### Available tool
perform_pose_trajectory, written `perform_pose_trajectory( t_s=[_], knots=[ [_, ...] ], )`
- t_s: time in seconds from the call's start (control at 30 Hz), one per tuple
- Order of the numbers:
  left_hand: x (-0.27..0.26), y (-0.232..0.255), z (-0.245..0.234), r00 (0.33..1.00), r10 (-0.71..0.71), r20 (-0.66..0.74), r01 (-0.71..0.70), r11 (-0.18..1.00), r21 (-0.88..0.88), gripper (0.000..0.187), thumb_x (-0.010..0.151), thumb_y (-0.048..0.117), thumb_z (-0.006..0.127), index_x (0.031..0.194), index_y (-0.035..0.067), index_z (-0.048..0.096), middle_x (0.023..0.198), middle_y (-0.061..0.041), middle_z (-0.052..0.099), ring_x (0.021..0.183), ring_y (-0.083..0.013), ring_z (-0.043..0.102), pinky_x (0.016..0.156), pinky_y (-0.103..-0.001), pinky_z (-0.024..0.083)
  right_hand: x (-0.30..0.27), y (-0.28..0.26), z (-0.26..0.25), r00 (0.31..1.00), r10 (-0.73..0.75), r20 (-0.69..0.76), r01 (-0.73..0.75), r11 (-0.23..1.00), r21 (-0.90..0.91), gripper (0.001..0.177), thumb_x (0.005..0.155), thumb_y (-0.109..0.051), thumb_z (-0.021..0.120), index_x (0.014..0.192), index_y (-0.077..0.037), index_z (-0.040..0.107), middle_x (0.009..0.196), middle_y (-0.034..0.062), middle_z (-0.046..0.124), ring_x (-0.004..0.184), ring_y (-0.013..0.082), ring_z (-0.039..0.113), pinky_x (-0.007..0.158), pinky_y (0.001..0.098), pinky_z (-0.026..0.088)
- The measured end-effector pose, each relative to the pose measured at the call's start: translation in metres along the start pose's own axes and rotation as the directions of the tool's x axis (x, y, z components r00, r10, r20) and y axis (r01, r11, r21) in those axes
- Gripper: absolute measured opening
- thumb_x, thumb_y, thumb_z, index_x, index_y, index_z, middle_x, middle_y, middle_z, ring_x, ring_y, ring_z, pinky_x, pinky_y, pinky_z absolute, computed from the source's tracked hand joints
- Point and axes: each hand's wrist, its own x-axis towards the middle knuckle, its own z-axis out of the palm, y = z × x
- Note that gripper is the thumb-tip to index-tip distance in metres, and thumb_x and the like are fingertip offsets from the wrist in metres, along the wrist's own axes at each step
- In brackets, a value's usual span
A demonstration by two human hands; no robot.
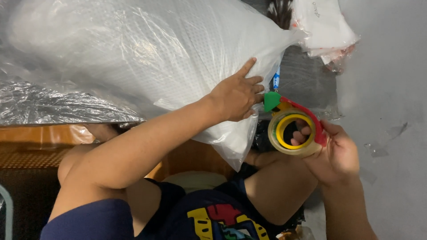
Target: Packaging a white pillow by putting it into a black plastic bag, then a clear plastic bag, and sealing it with tape.
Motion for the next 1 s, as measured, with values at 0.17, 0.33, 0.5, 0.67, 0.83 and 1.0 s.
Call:
perform_pose_trajectory(
  t_s=[0.17,0.33,0.5,0.67,0.83,1.0],
  knots=[
    [-0.001,0.002,-0.003,1.000,-0.016,-0.016,0.016,0.999,0.029,0.049,0.096,0.051,0.053,0.131,0.021,0.068,0.137,0.001,0.066,0.143,-0.0230,0.046,0.127,-0.060,-0.001,0.003,-0.005,0.005,0.997,0.027,-0.068,-0.031,0.997,-0.064,0.037,0.112,-0.017,0.033,0.119,0.009,0.058,0.087,0.0151,0.071,0.073,0.0250,0.072,0.079,0.0438,0.057],
    [0.001,0.000,-0.003,0.997,-0.004,0.080,0.003,1.000,0.016,0.051,0.098,0.054,0.048,0.135,0.023,0.064,0.144,0.002,0.062,0.148,-0.0211,0.040,0.126,-0.060,-0.005,0.008,-0.009,0.008,0.994,0.069,-0.085,-0.078,0.991,-0.106,0.041,0.113,-0.019,0.035,0.117,0.014,0.058,0.080,0.0113,0.067,0.067,0.0200,0.070,0.076,0.0405,0.057],
    [0.000,-0.001,0.006,0.999,0.000,0.052,-0.002,1.000,0.025,0.054,0.097,0.057,0.047,0.135,0.023,0.065,0.140,0.002,0.064,0.147,-0.0213,0.041,0.127,-0.059,-0.005,0.006,-0.005,0.008,0.993,0.067,-0.093,-0.078,0.989,-0.125,0.034,0.111,-0.017,0.037,0.114,0.010,0.057,0.084,0.0120,0.065,0.068,0.0196,0.067,0.078,0.0404,0.057],
    [-0.001,-0.003,0.009,0.998,0.008,0.054,-0.010,0.999,0.039,0.057,0.096,0.058,0.047,0.137,0.021,0.064,0.135,0.002,0.067,0.145,-0.0213,0.043,0.126,-0.060,-0.005,0.001,0.000,0.001,0.994,0.054,-0.090,-0.068,0.985,-0.160,0.032,0.110,-0.017,0.037,0.112,0.006,0.058,0.084,0.0102,0.065,0.070,0.0173,0.066,0.077,0.0389,0.056],
    [-0.001,-0.004,0.018,1.000,0.005,0.022,-0.006,1.000,0.027,0.059,0.094,0.056,0.050,0.139,0.020,0.063,0.128,0.001,0.070,0.139,-0.0216,0.047,0.127,-0.058,-0.007,-0.013,0.001,-0.017,0.999,0.015,-0.046,-0.022,0.987,-0.160,0.035,0.112,-0.015,0.039,0.110,0.009,0.064,0.085,0.0148,0.071,0.070,0.0235,0.070,0.077,0.0444,0.058],
    [-0.001,-0.002,0.015,1.000,-0.001,0.017,0.000,0.998,0.060,0.058,0.096,0.055,0.047,0.140,0.020,0.062,0.134,-0.001,0.067,0.144,-0.0228,0.044,0.126,-0.059,-0.008,-0.002,-0.008,-0.022,0.995,0.093,-0.027,-0.096,0.981,-0.171,0.036,0.108,-0.014,0.037,0.118,0.014,0.059,0.082,0.0147,0.070,0.069,0.0222,0.069,0.078,0.0420,0.058]
  ],
)
